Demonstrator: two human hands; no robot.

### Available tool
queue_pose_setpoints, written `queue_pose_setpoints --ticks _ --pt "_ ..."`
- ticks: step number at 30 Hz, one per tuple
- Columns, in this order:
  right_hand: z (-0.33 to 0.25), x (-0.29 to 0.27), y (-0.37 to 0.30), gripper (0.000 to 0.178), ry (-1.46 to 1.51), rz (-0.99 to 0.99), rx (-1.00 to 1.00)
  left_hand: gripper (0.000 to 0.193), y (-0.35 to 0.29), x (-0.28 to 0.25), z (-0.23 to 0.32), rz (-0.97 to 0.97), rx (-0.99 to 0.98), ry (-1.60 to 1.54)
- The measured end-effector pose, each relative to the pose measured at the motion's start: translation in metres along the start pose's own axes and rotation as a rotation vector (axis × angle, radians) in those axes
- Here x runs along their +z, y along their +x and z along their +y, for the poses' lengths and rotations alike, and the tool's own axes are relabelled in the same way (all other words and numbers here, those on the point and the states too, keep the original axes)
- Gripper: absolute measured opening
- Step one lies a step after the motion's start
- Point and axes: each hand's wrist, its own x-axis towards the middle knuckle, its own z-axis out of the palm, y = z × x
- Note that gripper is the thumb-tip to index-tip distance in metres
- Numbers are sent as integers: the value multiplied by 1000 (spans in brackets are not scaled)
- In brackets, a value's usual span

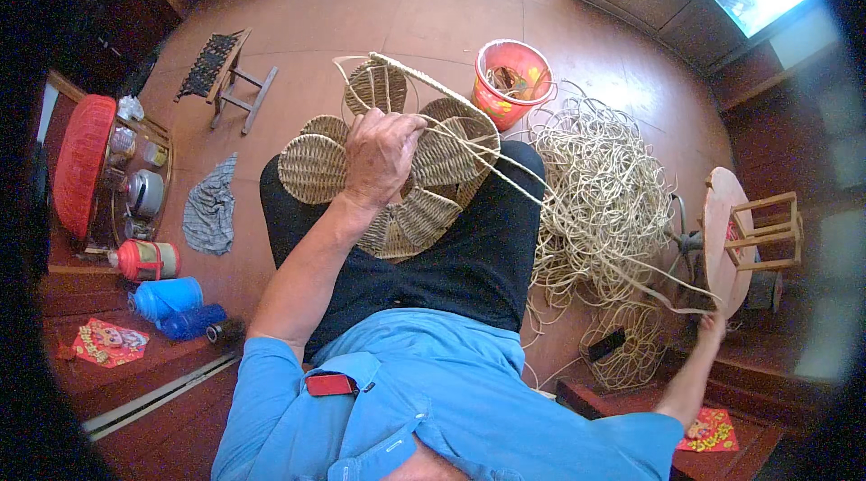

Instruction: The recorder is weaving a large flower-like object from straw or similar plant fibers.

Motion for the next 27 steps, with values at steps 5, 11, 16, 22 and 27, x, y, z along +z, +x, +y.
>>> queue_pose_setpoints --ticks 5,11,16,22,27 --pt "100 361 -232 45 -390 -501 -713 6 18 -14 26 -100 62 151" --pt "-1 536 -562 30 -216 -885 -1363 8 17 -9 37 -92 -86 104" --pt "6 591 -616 18 -493 -777 -1721 11 13 -5 31 -105 -100 160" --pt "1 591 -553 20 -185 -755 -1430 20 21 -2 35 -121 -109 255" --pt "28 519 -288 35 -166 -165 -1428 22 21 3 33 -98 10 480"
